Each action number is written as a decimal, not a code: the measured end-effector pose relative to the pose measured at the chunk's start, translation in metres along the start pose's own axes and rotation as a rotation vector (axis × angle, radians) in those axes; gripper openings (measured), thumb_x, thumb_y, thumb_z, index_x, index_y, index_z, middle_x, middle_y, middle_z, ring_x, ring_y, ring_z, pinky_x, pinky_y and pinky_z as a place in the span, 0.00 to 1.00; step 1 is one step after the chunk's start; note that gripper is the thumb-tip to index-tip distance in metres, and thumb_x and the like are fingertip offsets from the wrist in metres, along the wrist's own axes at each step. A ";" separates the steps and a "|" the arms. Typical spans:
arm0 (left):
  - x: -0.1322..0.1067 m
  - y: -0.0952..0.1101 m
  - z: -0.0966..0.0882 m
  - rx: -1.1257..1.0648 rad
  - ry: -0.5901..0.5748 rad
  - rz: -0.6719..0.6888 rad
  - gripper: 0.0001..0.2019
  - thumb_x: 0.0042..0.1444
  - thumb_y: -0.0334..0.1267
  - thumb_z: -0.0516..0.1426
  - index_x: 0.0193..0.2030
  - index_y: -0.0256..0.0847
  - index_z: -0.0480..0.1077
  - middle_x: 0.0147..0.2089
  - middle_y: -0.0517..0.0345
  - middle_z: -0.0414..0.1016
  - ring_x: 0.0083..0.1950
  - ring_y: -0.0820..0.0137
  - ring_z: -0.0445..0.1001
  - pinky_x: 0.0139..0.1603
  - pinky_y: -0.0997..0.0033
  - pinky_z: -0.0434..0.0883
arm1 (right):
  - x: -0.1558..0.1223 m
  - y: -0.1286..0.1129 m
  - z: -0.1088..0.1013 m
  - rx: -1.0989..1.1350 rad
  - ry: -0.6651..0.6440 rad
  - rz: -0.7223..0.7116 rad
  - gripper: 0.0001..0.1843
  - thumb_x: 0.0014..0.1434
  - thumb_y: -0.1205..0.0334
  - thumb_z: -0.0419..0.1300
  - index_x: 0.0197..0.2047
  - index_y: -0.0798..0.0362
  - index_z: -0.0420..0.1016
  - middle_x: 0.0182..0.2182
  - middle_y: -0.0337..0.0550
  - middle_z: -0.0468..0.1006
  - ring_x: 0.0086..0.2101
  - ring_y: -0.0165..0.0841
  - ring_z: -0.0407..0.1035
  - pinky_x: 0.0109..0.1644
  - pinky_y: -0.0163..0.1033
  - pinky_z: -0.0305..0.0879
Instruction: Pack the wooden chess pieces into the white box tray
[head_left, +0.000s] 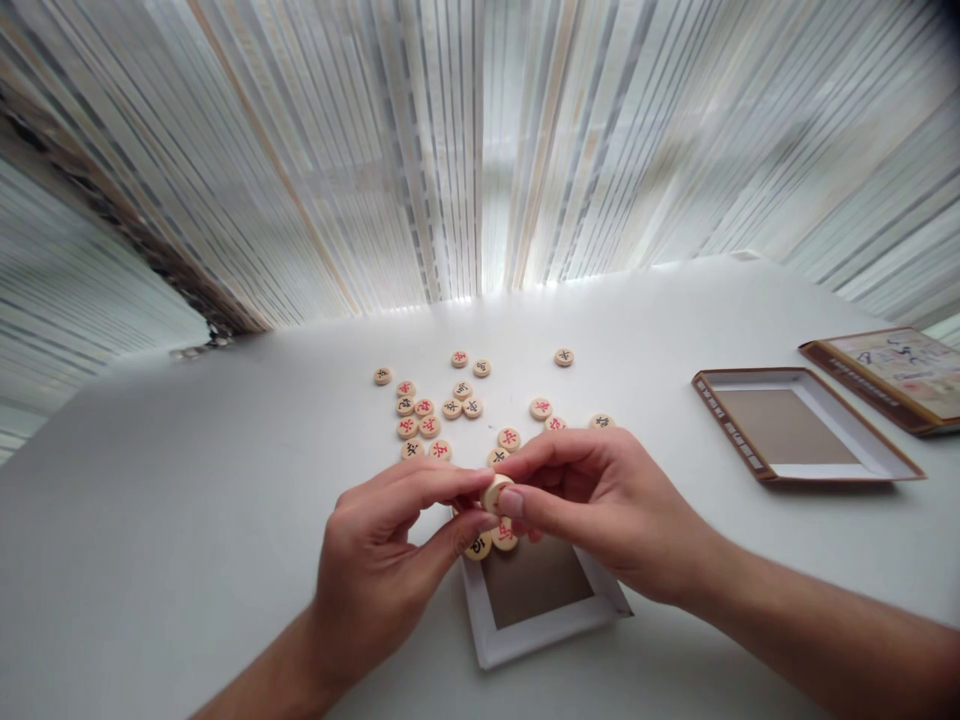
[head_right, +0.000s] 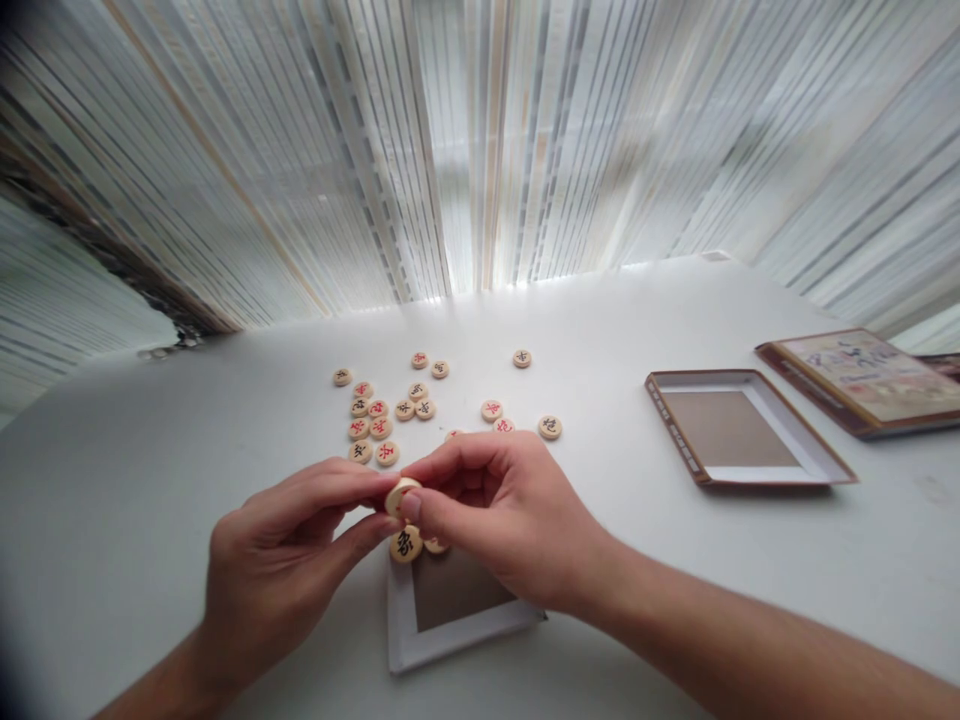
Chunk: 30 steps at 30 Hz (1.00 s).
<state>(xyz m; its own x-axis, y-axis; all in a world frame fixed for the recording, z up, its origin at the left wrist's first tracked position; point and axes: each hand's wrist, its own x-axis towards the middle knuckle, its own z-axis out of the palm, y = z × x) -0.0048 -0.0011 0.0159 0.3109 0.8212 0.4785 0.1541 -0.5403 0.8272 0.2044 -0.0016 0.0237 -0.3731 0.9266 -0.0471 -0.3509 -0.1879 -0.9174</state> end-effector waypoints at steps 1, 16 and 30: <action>0.000 0.000 0.000 -0.007 0.002 -0.006 0.22 0.58 0.21 0.70 0.52 0.52 0.85 0.44 0.61 0.87 0.42 0.72 0.84 0.46 0.77 0.81 | 0.000 0.000 0.000 0.005 -0.001 -0.010 0.14 0.52 0.60 0.82 0.41 0.52 0.91 0.31 0.44 0.86 0.31 0.29 0.76 0.36 0.32 0.74; -0.001 -0.002 0.001 -0.026 0.069 -0.028 0.16 0.59 0.24 0.71 0.50 0.46 0.86 0.44 0.54 0.88 0.43 0.67 0.86 0.47 0.72 0.84 | 0.002 0.007 -0.004 -0.070 0.018 -0.109 0.14 0.55 0.59 0.81 0.45 0.50 0.91 0.33 0.46 0.87 0.35 0.34 0.80 0.40 0.37 0.80; 0.000 0.002 0.002 -0.073 0.130 -0.097 0.13 0.57 0.24 0.71 0.47 0.44 0.87 0.43 0.56 0.90 0.41 0.69 0.88 0.45 0.76 0.85 | 0.002 0.006 -0.004 -0.032 0.032 -0.074 0.15 0.52 0.62 0.82 0.44 0.50 0.90 0.36 0.45 0.88 0.35 0.33 0.81 0.40 0.36 0.81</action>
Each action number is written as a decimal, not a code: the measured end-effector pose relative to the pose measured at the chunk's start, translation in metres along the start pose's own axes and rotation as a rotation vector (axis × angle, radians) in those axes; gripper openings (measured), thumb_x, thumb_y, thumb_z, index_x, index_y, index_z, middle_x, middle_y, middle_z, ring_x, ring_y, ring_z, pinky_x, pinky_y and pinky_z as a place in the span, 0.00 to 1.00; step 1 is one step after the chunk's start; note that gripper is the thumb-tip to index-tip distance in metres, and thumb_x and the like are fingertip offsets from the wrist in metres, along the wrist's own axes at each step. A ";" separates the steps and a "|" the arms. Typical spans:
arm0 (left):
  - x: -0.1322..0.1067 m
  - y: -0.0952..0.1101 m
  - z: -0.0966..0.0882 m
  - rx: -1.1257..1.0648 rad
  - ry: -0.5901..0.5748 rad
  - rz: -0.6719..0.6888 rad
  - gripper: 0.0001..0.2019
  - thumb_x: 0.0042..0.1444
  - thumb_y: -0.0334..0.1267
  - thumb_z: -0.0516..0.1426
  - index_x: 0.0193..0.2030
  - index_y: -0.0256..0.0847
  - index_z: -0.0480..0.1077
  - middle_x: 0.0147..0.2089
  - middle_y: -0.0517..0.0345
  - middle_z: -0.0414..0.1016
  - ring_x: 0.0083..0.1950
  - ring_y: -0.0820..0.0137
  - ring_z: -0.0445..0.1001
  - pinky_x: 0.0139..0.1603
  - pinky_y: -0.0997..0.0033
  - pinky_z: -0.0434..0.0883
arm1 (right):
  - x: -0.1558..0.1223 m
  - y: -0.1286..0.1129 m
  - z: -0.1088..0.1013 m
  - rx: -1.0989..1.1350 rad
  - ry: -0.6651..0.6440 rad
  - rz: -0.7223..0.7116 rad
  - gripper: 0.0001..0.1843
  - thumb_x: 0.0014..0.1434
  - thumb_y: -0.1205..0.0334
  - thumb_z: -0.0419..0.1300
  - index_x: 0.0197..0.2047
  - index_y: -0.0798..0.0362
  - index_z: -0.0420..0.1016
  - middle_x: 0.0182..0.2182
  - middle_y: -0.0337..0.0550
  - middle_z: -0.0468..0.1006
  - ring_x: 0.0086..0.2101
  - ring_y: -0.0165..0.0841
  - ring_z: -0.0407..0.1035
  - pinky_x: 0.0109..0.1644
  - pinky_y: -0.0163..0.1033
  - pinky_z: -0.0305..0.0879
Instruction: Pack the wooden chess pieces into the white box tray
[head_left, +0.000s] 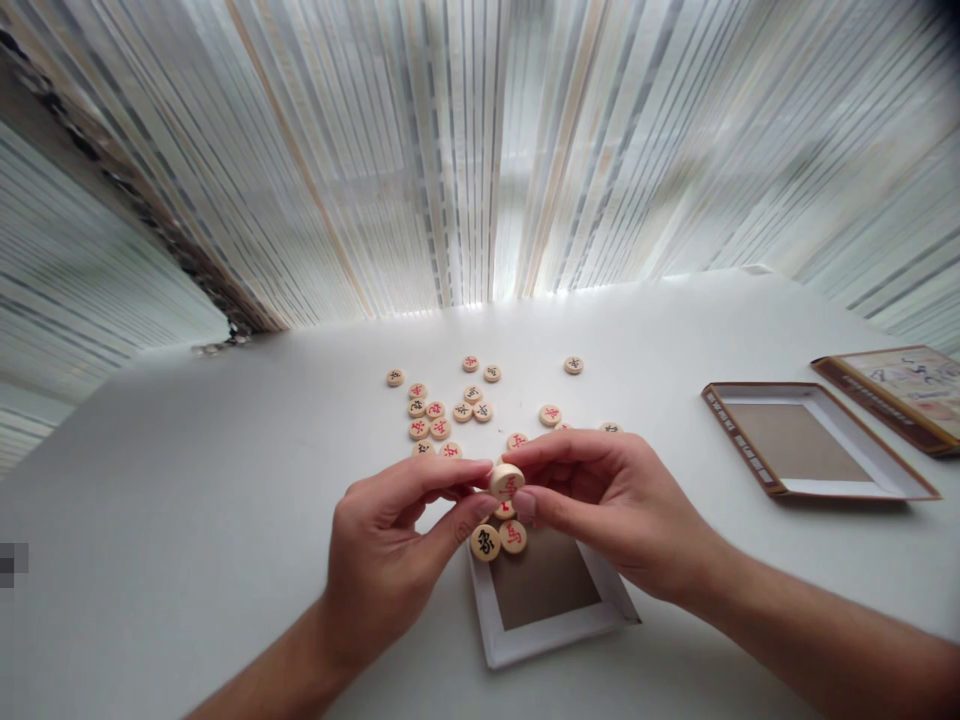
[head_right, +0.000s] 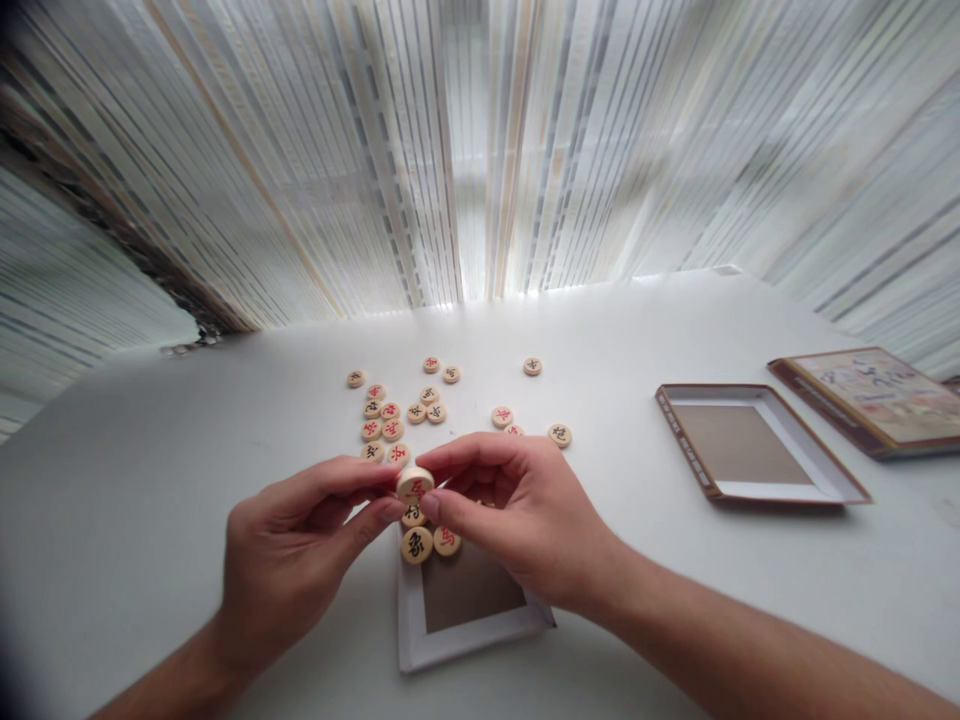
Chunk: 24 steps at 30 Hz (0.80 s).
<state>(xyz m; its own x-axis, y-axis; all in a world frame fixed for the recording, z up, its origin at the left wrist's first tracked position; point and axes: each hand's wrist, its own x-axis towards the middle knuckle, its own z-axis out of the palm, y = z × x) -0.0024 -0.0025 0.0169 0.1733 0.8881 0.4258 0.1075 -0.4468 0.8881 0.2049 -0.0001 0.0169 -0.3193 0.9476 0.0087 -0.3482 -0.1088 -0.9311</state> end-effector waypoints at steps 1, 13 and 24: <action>0.001 0.000 0.000 -0.006 -0.001 -0.019 0.13 0.57 0.25 0.71 0.46 0.44 0.87 0.42 0.56 0.90 0.41 0.68 0.88 0.45 0.76 0.85 | 0.000 0.000 0.000 0.000 0.010 0.003 0.16 0.51 0.62 0.82 0.44 0.50 0.90 0.36 0.46 0.88 0.35 0.33 0.81 0.40 0.36 0.81; 0.005 0.001 0.002 -0.242 -0.095 -0.274 0.14 0.60 0.29 0.71 0.50 0.48 0.88 0.44 0.55 0.91 0.41 0.67 0.90 0.46 0.77 0.86 | 0.003 -0.003 -0.002 0.002 -0.040 0.142 0.25 0.53 0.53 0.82 0.52 0.53 0.90 0.34 0.47 0.88 0.29 0.31 0.77 0.36 0.37 0.78; 0.010 0.003 0.001 -0.288 -0.129 -0.305 0.10 0.65 0.33 0.69 0.50 0.47 0.88 0.39 0.57 0.90 0.37 0.72 0.87 0.43 0.81 0.84 | 0.002 -0.003 -0.003 0.026 -0.041 0.106 0.18 0.59 0.54 0.78 0.50 0.52 0.90 0.30 0.46 0.87 0.30 0.31 0.79 0.38 0.36 0.79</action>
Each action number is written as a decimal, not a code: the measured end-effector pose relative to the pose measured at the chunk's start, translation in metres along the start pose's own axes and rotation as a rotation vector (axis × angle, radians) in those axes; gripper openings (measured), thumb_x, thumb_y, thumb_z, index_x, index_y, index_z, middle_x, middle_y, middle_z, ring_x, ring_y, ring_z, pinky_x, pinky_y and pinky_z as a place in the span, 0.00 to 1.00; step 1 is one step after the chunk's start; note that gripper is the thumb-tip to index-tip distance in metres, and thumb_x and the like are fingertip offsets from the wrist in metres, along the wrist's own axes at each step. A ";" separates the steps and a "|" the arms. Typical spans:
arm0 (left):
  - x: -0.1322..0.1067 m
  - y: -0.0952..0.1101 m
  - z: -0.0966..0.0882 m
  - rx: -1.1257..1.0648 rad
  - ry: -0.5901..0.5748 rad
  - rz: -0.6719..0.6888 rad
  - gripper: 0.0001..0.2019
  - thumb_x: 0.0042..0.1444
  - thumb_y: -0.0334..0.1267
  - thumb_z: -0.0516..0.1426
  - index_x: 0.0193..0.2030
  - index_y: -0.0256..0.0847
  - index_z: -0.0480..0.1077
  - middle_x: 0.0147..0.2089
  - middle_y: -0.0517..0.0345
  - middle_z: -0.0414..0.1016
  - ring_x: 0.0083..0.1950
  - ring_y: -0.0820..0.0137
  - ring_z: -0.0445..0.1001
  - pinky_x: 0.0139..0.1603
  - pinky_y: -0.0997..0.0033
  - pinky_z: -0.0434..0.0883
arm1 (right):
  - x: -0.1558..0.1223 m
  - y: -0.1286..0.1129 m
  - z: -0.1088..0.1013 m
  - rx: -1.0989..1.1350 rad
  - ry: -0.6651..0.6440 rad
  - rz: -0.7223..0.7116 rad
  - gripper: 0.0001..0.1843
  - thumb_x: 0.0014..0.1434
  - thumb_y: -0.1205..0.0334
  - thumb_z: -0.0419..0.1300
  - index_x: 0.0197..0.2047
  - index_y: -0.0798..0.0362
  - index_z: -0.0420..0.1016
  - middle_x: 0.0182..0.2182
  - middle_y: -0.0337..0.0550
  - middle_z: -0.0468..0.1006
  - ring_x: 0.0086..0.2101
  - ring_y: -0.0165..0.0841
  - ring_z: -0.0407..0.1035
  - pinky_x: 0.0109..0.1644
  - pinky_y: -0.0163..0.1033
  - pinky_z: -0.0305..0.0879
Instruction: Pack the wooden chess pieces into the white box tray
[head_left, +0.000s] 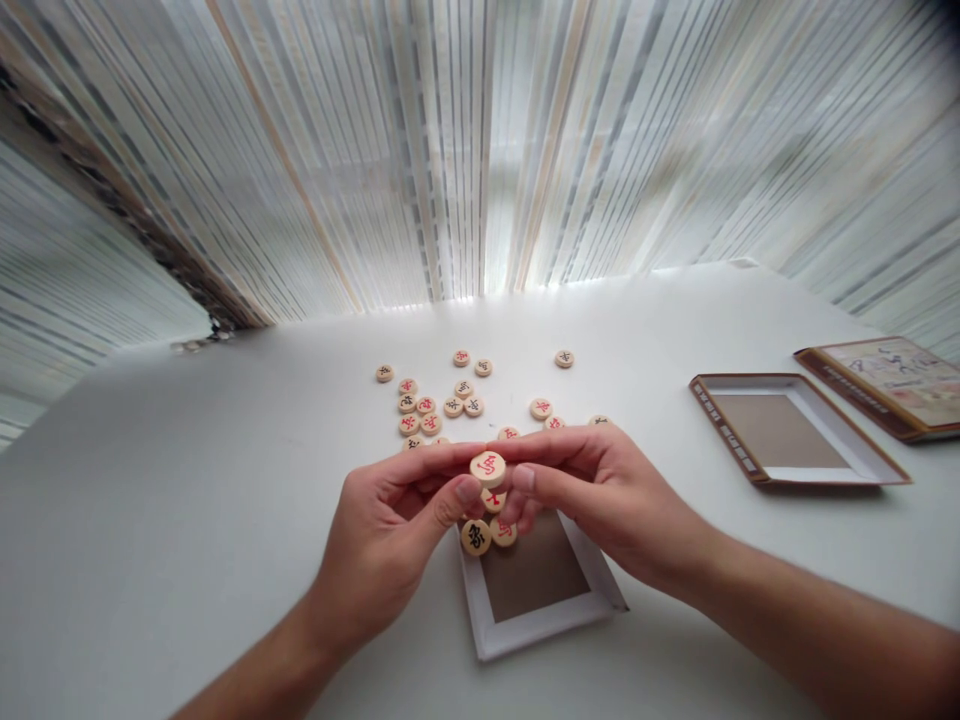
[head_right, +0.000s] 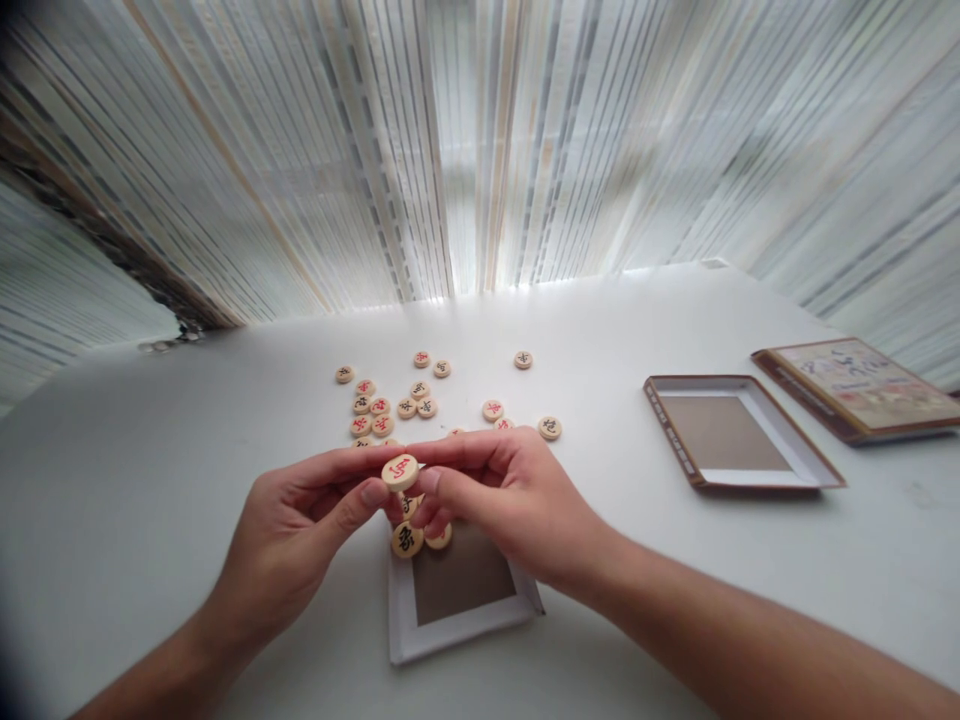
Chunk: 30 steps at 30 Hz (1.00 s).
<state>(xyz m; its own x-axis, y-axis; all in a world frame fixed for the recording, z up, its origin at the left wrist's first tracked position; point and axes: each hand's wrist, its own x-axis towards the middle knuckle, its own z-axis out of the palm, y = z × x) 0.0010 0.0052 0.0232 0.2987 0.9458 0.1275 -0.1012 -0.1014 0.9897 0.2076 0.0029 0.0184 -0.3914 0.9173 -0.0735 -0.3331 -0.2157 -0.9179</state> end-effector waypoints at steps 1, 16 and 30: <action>0.000 0.000 0.000 0.005 0.002 -0.003 0.10 0.65 0.33 0.68 0.50 0.48 0.88 0.40 0.57 0.90 0.38 0.72 0.87 0.43 0.81 0.84 | 0.000 0.000 0.001 -0.003 0.004 -0.015 0.19 0.57 0.56 0.80 0.50 0.52 0.90 0.31 0.45 0.87 0.31 0.32 0.79 0.38 0.36 0.78; -0.008 -0.004 0.003 0.112 0.058 0.038 0.13 0.61 0.29 0.71 0.51 0.45 0.85 0.37 0.60 0.89 0.37 0.72 0.87 0.41 0.82 0.84 | -0.002 0.000 0.000 -0.089 0.006 -0.036 0.12 0.58 0.54 0.79 0.39 0.53 0.91 0.27 0.41 0.86 0.27 0.26 0.78 0.34 0.27 0.76; -0.008 -0.002 0.001 0.082 -0.019 0.023 0.14 0.61 0.27 0.70 0.51 0.48 0.87 0.41 0.59 0.90 0.38 0.72 0.88 0.41 0.83 0.84 | 0.000 0.000 0.003 0.152 -0.042 0.156 0.15 0.55 0.54 0.80 0.34 0.58 0.86 0.25 0.43 0.85 0.25 0.28 0.79 0.29 0.27 0.77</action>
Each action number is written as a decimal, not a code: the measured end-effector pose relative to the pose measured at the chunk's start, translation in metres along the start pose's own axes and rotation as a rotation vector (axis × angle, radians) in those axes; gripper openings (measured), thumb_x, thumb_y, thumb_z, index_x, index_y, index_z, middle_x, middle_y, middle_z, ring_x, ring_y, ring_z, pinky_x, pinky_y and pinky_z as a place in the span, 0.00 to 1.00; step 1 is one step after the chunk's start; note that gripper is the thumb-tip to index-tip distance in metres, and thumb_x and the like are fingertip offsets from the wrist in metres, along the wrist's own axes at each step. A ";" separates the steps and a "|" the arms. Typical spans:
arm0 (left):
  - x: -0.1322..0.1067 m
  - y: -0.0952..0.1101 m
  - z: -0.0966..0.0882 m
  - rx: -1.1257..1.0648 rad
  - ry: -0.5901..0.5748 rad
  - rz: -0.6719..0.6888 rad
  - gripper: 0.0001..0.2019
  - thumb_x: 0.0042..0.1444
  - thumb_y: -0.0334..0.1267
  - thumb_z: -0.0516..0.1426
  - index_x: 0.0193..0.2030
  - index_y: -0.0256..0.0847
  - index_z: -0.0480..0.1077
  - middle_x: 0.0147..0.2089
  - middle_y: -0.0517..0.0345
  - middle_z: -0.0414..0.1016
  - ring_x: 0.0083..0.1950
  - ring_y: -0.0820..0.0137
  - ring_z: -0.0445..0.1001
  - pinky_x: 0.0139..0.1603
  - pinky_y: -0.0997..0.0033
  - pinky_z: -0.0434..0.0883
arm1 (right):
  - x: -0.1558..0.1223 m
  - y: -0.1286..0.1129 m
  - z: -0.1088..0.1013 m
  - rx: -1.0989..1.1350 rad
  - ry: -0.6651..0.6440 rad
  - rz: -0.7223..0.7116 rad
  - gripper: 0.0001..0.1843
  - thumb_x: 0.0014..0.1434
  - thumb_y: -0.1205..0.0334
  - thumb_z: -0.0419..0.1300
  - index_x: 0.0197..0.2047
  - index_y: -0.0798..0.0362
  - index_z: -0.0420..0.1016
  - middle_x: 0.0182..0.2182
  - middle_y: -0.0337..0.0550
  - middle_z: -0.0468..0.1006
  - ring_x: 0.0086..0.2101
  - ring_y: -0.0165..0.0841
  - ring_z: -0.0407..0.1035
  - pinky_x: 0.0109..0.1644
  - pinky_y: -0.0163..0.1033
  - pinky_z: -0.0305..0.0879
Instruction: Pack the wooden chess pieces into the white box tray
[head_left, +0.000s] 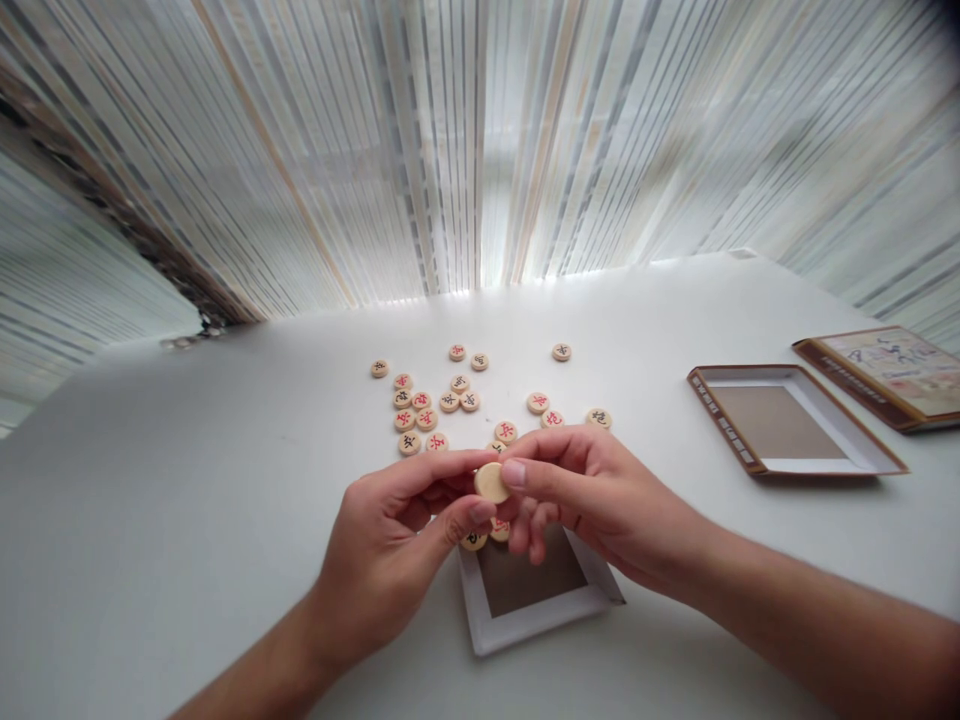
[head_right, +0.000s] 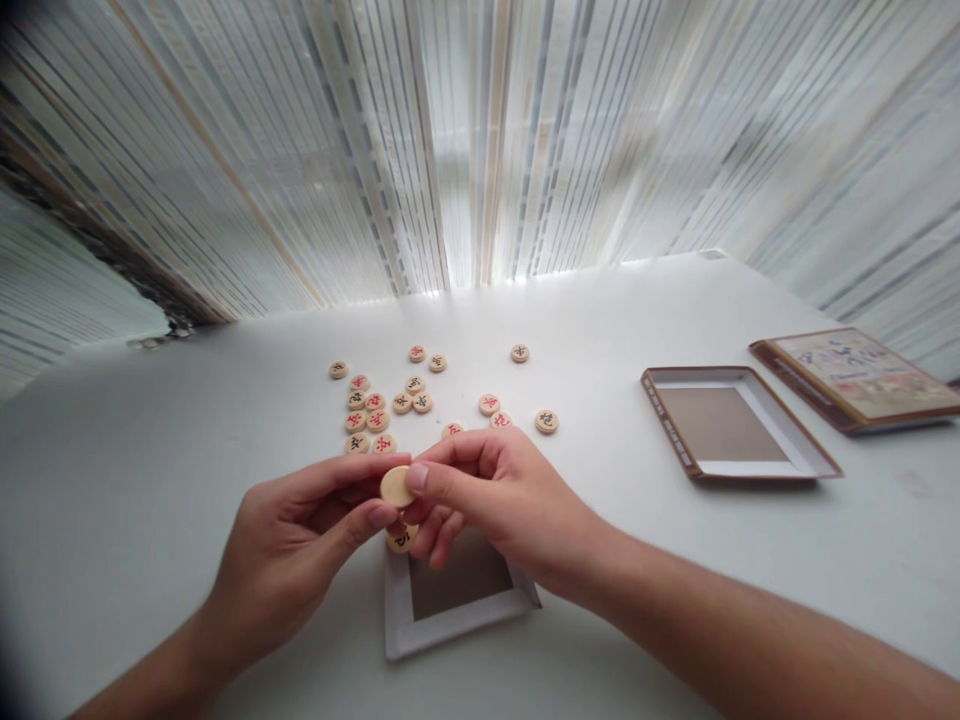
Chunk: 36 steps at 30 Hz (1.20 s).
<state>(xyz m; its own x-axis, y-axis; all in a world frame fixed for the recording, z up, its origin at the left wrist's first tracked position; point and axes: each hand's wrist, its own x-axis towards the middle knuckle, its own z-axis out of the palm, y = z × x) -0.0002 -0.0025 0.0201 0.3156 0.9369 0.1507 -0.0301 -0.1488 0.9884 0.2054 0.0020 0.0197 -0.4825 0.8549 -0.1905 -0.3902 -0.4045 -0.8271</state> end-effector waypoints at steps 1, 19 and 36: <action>0.001 0.000 0.000 -0.016 0.008 -0.005 0.14 0.61 0.27 0.70 0.50 0.48 0.87 0.40 0.59 0.90 0.37 0.73 0.88 0.40 0.84 0.84 | 0.000 -0.001 0.001 0.006 -0.003 0.001 0.15 0.55 0.55 0.81 0.34 0.58 0.86 0.26 0.44 0.85 0.26 0.28 0.79 0.29 0.27 0.78; 0.000 0.005 0.004 0.006 -0.027 0.016 0.16 0.60 0.23 0.69 0.50 0.47 0.87 0.37 0.61 0.89 0.36 0.72 0.89 0.39 0.85 0.84 | 0.000 0.000 0.002 -0.005 0.027 0.054 0.20 0.44 0.62 0.85 0.34 0.58 0.82 0.25 0.40 0.84 0.22 0.24 0.73 0.26 0.26 0.70; -0.003 0.001 0.000 0.212 -0.082 0.133 0.17 0.62 0.25 0.68 0.54 0.48 0.86 0.41 0.58 0.90 0.36 0.71 0.88 0.41 0.80 0.85 | -0.001 0.003 0.004 -0.060 0.060 0.044 0.24 0.44 0.54 0.85 0.28 0.56 0.76 0.19 0.36 0.79 0.19 0.24 0.70 0.23 0.27 0.66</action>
<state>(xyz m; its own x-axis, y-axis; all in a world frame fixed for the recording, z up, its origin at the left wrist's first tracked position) -0.0013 -0.0059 0.0208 0.3978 0.8774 0.2682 0.1206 -0.3398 0.9327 0.2020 -0.0015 0.0197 -0.4495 0.8554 -0.2572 -0.3208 -0.4233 -0.8473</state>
